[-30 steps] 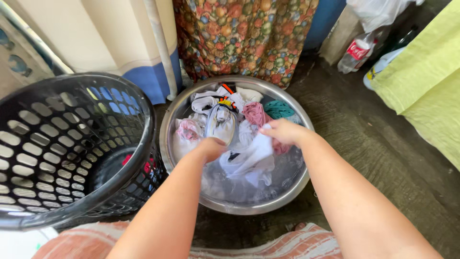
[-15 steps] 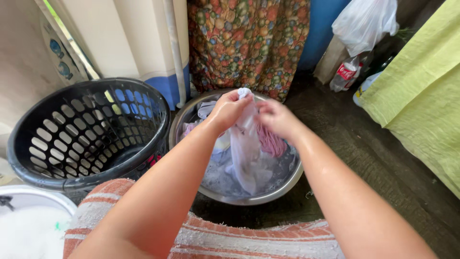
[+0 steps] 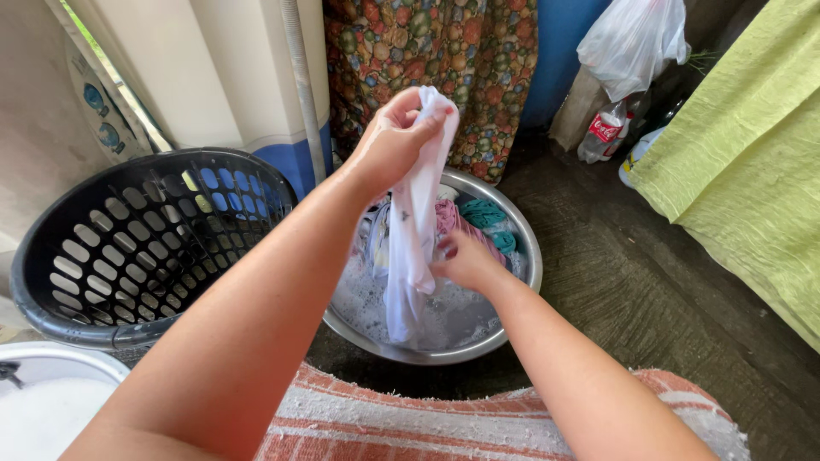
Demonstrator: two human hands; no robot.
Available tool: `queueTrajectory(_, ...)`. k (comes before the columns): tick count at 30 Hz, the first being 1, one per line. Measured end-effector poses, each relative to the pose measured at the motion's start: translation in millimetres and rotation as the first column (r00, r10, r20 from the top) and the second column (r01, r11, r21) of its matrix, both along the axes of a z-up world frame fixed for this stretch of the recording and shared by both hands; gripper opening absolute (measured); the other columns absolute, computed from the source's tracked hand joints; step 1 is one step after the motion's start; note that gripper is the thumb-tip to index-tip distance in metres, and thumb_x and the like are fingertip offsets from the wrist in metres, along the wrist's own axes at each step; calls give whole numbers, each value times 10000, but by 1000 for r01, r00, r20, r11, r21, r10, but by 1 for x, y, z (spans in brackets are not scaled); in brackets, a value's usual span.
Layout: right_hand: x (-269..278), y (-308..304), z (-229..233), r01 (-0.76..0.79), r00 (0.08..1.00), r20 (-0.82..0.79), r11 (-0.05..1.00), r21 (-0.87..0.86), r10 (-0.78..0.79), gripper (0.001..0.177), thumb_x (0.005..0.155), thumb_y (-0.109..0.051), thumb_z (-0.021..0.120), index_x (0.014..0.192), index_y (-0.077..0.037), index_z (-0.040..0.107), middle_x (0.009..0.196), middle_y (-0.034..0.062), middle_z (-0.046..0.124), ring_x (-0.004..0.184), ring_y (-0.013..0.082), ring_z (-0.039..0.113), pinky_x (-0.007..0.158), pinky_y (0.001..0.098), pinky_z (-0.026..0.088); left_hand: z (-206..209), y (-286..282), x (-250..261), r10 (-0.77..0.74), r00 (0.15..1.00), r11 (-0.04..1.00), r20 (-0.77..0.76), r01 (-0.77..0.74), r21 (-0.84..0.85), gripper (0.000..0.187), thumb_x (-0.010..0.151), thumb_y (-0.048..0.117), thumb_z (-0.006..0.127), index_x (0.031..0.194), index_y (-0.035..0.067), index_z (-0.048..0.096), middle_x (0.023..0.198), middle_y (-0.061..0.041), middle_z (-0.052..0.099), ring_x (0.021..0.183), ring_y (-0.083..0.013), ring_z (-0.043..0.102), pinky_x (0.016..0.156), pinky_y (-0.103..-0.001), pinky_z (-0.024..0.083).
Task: The person hand-washes clothes in a large metal basin filled with soapy water, scrubbing and wringing each garment one at a time, then squeezes out the water and places the wrung garments into a black plastic laundry basket beside the basin.
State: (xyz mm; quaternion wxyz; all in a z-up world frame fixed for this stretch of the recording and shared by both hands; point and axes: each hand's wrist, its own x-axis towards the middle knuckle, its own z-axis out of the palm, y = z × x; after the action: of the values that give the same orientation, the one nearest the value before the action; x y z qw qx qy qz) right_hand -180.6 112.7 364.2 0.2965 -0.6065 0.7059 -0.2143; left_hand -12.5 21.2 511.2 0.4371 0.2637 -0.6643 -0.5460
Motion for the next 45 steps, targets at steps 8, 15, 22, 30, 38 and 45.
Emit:
queueTrajectory(8, -6, -14, 11, -24, 940, 308, 926, -376, 149, 282, 891, -236, 755, 1086, -39, 702, 948, 67, 721, 867, 169, 681, 781, 338, 544, -68, 0, -1, 295, 591, 854, 750, 190, -485, 282, 733, 204, 794, 1002, 151, 731, 916, -105, 743, 926, -286, 690, 817, -464, 498)
queueTrajectory(15, 17, -11, 32, 188, 592, 806, 971, -149, 10, 159, 1008, -195, 562, 943, -68, 631, 816, 35, 633, 658, 147, 640, 555, 329, 552, -181, 25, 6, 698, 483, 687, 528, -244, -685, 374, 846, 123, 690, 1208, 211, 657, 1182, -80, 660, 1156, -329, 600, 943, -560, 464)
queueTrajectory(22, -12, -36, 89, 459, 543, 839, 819, -344, 48, 149, 1023, -225, 518, 976, -97, 576, 877, 27, 664, 770, 169, 712, 609, 346, 615, -292, 9, 40, 170, 460, 877, 871, -473, 79, 481, 815, 430, 869, 1146, 103, 746, 1130, -162, 695, 1105, -325, 677, 978, -419, 537)
queueTrajectory(30, -85, -69, 2, 481, 855, 258, 874, -72, -450, 321, 818, -135, 690, 1073, 46, 620, 869, 186, 722, 590, 212, 662, 501, 370, 522, -198, -81, 50, 128, 915, 829, 384, -311, 465, 274, 837, 131, 698, 1106, 109, 652, 946, -119, 749, 785, -223, 700, 615, -346, 525)
queueTrajectory(38, -139, -102, -170, 438, 830, 288, 878, 192, -477, 464, 731, 49, 574, 1162, -101, 660, 947, 145, 729, 731, 232, 676, 593, 402, 530, -297, -90, 31, -64, 792, 965, 608, -107, 241, 674, 780, -31, 519, 1341, 250, 766, 1069, -114, 782, 809, -231, 698, 659, -392, 504)
queueTrajectory(45, -44, -72, -276, 470, 826, -370, 882, 38, -425, 761, 824, -323, 727, 1513, -165, 445, 1468, 288, 406, 1212, 440, 581, 1011, 497, 499, -425, -1, 10, 65, 112, 968, 992, -248, -35, 790, 894, 109, 546, 1603, 325, 271, 1712, -155, 144, 1377, -432, 454, 1070, -516, 481)
